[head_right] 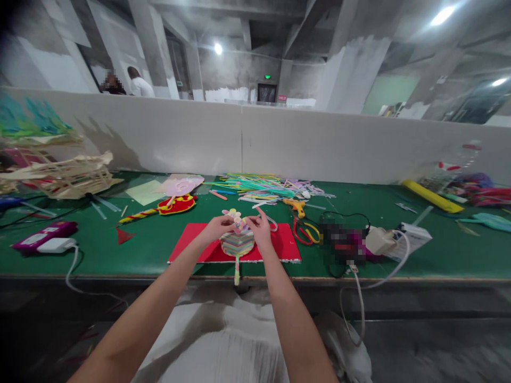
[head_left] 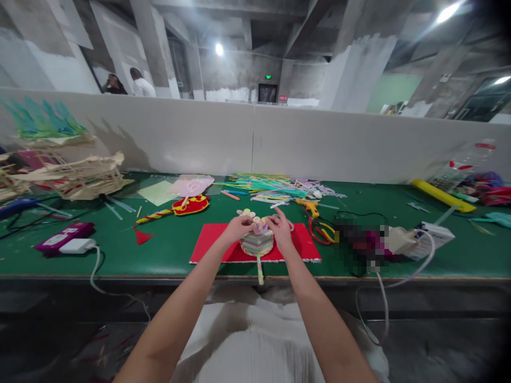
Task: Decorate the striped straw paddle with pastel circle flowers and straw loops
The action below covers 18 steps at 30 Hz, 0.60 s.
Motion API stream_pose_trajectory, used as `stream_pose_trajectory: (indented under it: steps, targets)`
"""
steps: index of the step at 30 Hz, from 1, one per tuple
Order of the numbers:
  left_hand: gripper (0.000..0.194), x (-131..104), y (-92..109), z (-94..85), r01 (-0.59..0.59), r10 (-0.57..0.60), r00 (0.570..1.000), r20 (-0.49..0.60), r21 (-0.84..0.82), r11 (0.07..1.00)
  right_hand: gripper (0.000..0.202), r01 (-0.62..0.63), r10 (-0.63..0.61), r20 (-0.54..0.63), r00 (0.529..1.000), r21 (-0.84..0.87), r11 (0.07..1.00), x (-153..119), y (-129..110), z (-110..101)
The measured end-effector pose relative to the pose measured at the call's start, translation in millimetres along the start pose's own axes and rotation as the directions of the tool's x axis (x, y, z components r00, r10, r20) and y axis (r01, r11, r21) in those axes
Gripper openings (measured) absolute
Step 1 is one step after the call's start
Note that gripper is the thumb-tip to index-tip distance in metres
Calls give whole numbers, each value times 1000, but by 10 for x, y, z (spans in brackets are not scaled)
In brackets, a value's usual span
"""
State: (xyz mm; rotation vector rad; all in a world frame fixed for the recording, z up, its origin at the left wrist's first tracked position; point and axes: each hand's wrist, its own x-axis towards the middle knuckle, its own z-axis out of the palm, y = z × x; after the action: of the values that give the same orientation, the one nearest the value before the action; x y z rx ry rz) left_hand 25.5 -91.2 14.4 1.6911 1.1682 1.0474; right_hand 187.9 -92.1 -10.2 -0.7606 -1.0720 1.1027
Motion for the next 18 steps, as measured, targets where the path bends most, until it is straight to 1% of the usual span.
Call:
stream_pose_trajectory:
  steps: [5,11,14,16,18]
  targets:
    - [33,-4,-7,13,18,-18,1000,7,-113,993,68,-6,7,28,1000,-20,1000,-2,24,-6]
    - [33,11,-26,-8,-13,13,1000,-1,-98,995,69,21,-20,66,998,-3,1000,-14,9,3]
    - [34,19,-39,-8,-17,15,1000,-19,-99,995,69,15,-14,58,998,-17,1000,-17,-17,10]
    - [34,14,-26,2,-22,14,997,-70,-118,993,68,13,-12,26,1000,-33,999,-16,-35,14]
    - [31,-3,11,24,-52,32,979,-200,-95,994,68,31,-31,-19,999,-37,999,-19,-50,20]
